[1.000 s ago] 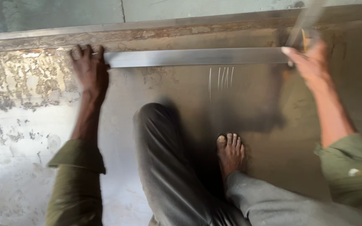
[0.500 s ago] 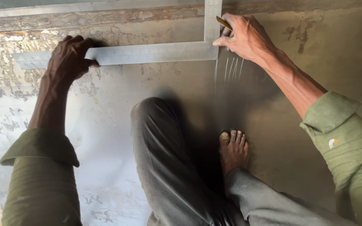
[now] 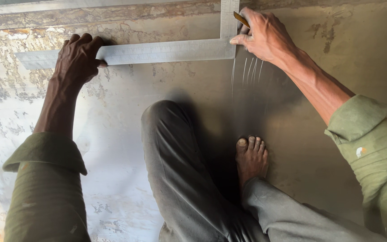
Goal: The person uses a metal square and a utility knife to score a straight line on a concrete floor. They repeatedly reposition the square and score along its edge to create a continuous line.
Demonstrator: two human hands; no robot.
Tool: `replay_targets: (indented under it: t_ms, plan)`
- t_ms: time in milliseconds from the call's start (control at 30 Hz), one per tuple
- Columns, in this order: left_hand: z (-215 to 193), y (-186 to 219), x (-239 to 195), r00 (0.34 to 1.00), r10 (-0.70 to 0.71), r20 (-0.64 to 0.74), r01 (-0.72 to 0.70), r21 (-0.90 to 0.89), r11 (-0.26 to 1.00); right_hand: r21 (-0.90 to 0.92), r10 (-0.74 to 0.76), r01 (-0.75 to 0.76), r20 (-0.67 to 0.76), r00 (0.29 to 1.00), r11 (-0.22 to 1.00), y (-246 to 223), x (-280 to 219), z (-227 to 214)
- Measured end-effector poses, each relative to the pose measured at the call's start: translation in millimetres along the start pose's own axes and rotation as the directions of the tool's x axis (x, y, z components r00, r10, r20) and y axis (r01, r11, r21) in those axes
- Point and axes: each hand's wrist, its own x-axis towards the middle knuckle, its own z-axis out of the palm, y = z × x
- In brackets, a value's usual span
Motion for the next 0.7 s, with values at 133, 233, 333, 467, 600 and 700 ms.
replay_targets:
  t_ms: [133,233,333,467,600,700]
  plan:
    - [0.9,3.6,2.6,1.0,-0.012,0.011,0.013,-0.06,0.998,-0.024,-0.005,0.005,0.006,1.0,1.0,1.8,-3.7,1.1]
    - [-0.2,0.3,2.5,1.0,-0.01,0.004,0.01,-0.045,0.999,-0.012,-0.001,0.001,0.004,1.0,1.0,-1.6,-3.4,-0.1]
    - [2.0,-3.0,4.2,1.0,-0.009,0.006,0.009,-0.065,0.998,0.008,-0.023,0.023,-0.006,1.0,1.0,-4.4,-4.3,-3.2]
    - [5.1,-0.1,2.7,1.0,-0.013,-0.01,0.013,-0.042,0.999,-0.018,0.054,-0.053,0.039,0.998,0.998,-8.1,-4.6,-2.6]
    - [-5.0,5.0,-1.7,0.999,-0.014,-0.035,0.013,-0.029,1.0,-0.158,0.074,-0.061,0.074,0.995,0.986,-13.9,-5.1,2.5]
    - [-9.2,4.5,-4.6,0.997,0.016,-0.08,-0.019,-0.031,0.999,-0.207,-0.035,0.031,-0.012,0.999,0.978,-16.8,-11.9,4.1]
